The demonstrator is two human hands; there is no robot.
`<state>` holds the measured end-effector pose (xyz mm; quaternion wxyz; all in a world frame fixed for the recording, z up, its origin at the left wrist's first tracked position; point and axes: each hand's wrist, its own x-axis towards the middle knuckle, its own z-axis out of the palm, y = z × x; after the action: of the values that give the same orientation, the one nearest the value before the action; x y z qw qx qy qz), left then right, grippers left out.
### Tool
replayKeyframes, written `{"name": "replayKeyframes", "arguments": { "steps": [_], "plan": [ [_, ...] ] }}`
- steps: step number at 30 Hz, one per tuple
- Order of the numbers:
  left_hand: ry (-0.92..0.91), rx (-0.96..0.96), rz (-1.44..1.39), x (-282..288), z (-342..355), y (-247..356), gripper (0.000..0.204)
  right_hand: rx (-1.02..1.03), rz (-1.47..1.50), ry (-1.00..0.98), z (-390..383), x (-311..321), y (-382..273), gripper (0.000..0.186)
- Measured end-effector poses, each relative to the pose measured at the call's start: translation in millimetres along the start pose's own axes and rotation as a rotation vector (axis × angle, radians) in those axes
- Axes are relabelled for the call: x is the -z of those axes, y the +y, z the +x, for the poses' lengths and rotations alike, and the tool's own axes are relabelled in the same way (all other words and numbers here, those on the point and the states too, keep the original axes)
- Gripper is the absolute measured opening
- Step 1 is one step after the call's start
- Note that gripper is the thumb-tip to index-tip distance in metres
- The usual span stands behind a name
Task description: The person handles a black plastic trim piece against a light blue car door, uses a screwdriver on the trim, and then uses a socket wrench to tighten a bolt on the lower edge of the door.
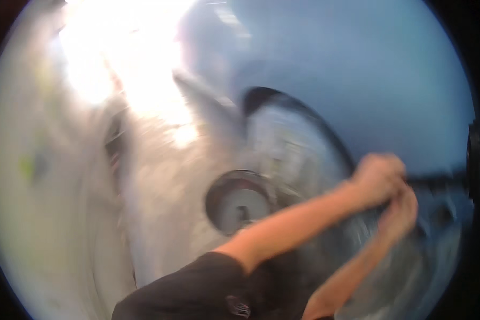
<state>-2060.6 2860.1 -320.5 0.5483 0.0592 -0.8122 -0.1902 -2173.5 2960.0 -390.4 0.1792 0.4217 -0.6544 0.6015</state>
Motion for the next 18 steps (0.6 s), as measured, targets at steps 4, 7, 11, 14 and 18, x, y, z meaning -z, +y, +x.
{"name": "replayKeyframes", "arguments": {
  "steps": [4,7,11,14,18],
  "plan": [
    [0.049,0.124,0.04,15.8,-11.7,-20.3,0.016,-0.484,0.566,0.247,-4.5,-45.4,-39.0,0.023],
    [0.05,0.11,0.0,7.4,-3.6,-6.1,0.018,-0.483,0.668,0.286,-0.6,-39.9,-39.1,0.017],
    [-0.022,0.159,-0.025,-6.4,-1.8,9.9,0.019,-0.358,0.538,0.42,1.4,-25.0,-41.3,0.014],
    [-0.056,0.169,0.034,-1.9,-0.7,14.3,0.019,-0.319,0.576,0.464,1.7,-31.2,-45.5,0.011],
    [-0.054,0.177,0.116,1.5,-1.9,12.0,0.019,-0.446,0.698,0.529,-0.1,-37.1,-54.5,0.015]
  ]
}}
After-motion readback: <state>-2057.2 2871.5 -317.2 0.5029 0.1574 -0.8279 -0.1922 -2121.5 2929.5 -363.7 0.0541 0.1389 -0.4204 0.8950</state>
